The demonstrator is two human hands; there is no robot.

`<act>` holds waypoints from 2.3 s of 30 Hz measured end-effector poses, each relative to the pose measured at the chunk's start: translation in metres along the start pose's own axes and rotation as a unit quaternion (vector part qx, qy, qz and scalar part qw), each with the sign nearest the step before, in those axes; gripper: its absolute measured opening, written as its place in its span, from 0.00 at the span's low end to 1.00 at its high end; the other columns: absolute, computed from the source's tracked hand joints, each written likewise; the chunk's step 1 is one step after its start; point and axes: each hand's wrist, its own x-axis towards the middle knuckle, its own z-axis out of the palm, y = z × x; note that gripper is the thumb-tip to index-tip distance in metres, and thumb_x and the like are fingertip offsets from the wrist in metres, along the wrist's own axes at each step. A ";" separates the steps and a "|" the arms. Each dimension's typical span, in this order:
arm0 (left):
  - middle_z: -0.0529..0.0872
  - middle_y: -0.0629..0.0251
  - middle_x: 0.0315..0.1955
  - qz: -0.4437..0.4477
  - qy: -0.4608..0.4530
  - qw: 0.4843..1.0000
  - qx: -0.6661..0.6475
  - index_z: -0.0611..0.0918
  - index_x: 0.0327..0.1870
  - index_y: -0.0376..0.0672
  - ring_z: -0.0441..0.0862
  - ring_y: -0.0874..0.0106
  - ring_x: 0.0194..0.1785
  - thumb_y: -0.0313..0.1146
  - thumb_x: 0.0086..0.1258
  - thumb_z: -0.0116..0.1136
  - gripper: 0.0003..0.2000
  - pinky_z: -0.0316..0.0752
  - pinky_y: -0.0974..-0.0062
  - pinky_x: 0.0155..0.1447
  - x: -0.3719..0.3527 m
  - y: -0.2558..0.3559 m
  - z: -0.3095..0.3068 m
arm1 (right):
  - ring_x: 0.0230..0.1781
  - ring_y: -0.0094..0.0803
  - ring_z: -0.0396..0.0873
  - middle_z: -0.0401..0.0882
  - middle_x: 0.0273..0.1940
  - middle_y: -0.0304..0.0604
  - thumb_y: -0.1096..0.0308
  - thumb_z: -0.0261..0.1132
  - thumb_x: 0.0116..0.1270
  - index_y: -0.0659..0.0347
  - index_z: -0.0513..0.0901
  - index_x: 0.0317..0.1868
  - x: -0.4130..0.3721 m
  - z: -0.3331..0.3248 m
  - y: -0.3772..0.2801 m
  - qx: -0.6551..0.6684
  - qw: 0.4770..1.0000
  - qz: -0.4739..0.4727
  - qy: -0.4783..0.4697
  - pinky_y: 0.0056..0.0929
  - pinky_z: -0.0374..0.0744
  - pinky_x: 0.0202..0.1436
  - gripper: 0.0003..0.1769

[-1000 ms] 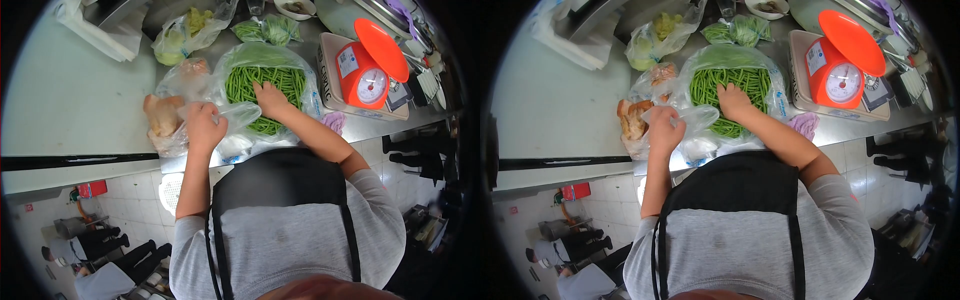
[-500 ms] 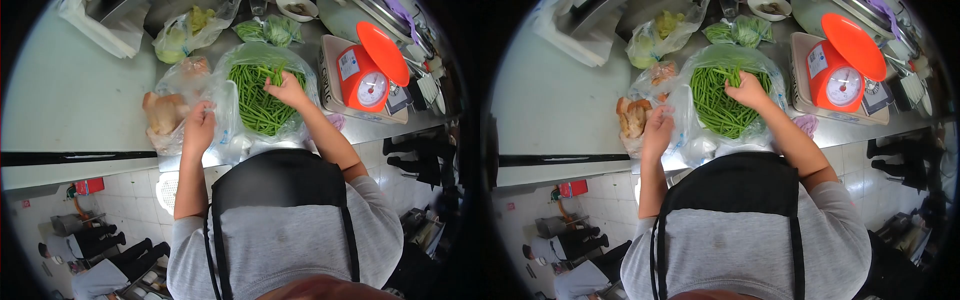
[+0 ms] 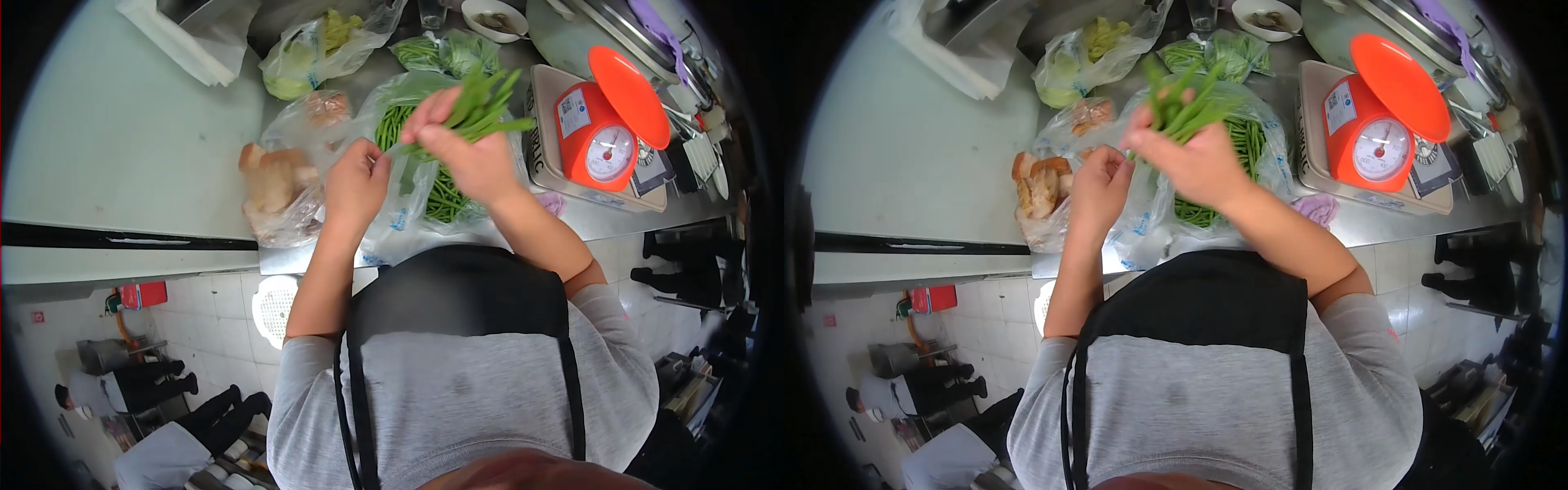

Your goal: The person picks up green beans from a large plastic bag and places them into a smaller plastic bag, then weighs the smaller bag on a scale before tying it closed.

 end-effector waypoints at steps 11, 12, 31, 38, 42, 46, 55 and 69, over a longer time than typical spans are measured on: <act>0.71 0.73 0.17 0.050 -0.021 0.996 -0.075 0.70 0.26 0.39 0.66 0.84 0.21 0.27 0.62 0.46 0.04 0.60 0.85 0.25 -0.009 -0.014 0.000 | 0.38 0.40 0.73 0.74 0.38 0.54 0.70 0.55 0.53 0.64 0.73 0.38 -0.041 0.011 0.093 -0.344 0.867 0.289 -0.214 0.35 0.70 0.41 0.12; 0.71 0.69 0.16 0.082 -0.037 0.995 -0.030 0.70 0.27 0.39 0.67 0.80 0.21 0.27 0.62 0.47 0.04 0.62 0.82 0.25 -0.015 -0.006 0.001 | 0.38 0.40 0.73 0.74 0.38 0.53 0.69 0.55 0.54 0.64 0.73 0.39 -0.039 0.007 0.102 -0.336 0.867 0.225 -0.291 0.34 0.70 0.41 0.12; 0.71 0.75 0.22 0.018 0.084 0.976 -0.202 0.70 0.29 0.41 0.63 0.87 0.25 0.24 0.62 0.47 0.02 0.59 0.89 0.30 -0.011 -0.048 -0.046 | 0.33 0.43 0.75 0.76 0.30 0.53 0.70 0.56 0.48 0.67 0.75 0.35 0.013 -0.012 0.000 -0.611 0.682 0.214 -0.339 0.35 0.73 0.38 0.13; 0.70 0.77 0.20 -0.013 0.069 0.978 -0.198 0.70 0.28 0.42 0.62 0.89 0.22 0.27 0.62 0.48 0.03 0.56 0.90 0.24 -0.011 -0.045 -0.050 | 0.38 0.45 0.73 0.74 0.37 0.55 0.72 0.59 0.44 0.68 0.63 0.50 -0.063 -0.032 0.105 -0.730 0.648 0.128 -0.172 0.35 0.72 0.42 0.29; 0.69 0.76 0.20 -0.051 0.055 0.977 -0.201 0.71 0.27 0.41 0.63 0.86 0.25 0.27 0.62 0.48 0.04 0.58 0.88 0.28 -0.018 -0.040 -0.051 | 0.40 0.47 0.73 0.74 0.36 0.56 0.74 0.58 0.44 0.66 0.60 0.54 -0.051 -0.043 0.103 -0.633 0.728 0.227 -0.134 0.37 0.71 0.43 0.32; 0.69 0.75 0.22 -0.105 0.054 0.971 -0.207 0.72 0.27 0.40 0.64 0.85 0.27 0.27 0.61 0.48 0.03 0.60 0.87 0.31 -0.026 -0.035 -0.059 | 0.39 0.49 0.73 0.74 0.35 0.57 0.75 0.57 0.45 0.63 0.59 0.54 -0.019 -0.061 0.077 -0.553 0.774 0.300 -0.074 0.37 0.71 0.43 0.32; 0.67 0.77 0.20 -0.100 0.016 0.964 -0.244 0.70 0.28 0.41 0.61 0.87 0.24 0.26 0.62 0.48 0.02 0.57 0.89 0.27 -0.025 -0.029 -0.052 | 0.46 0.46 0.71 0.70 0.46 0.59 0.71 0.61 0.45 0.64 0.55 0.58 -0.016 -0.066 0.111 -0.559 0.765 0.309 -0.080 0.37 0.71 0.46 0.38; 0.67 0.77 0.18 -0.092 0.012 0.964 -0.248 0.70 0.27 0.40 0.61 0.87 0.23 0.26 0.61 0.48 0.04 0.57 0.88 0.25 -0.022 -0.025 -0.046 | 0.32 0.21 0.72 0.77 0.32 0.37 0.73 0.61 0.51 0.62 0.75 0.34 -0.033 -0.092 0.127 -0.298 0.940 0.158 0.049 0.20 0.71 0.38 0.08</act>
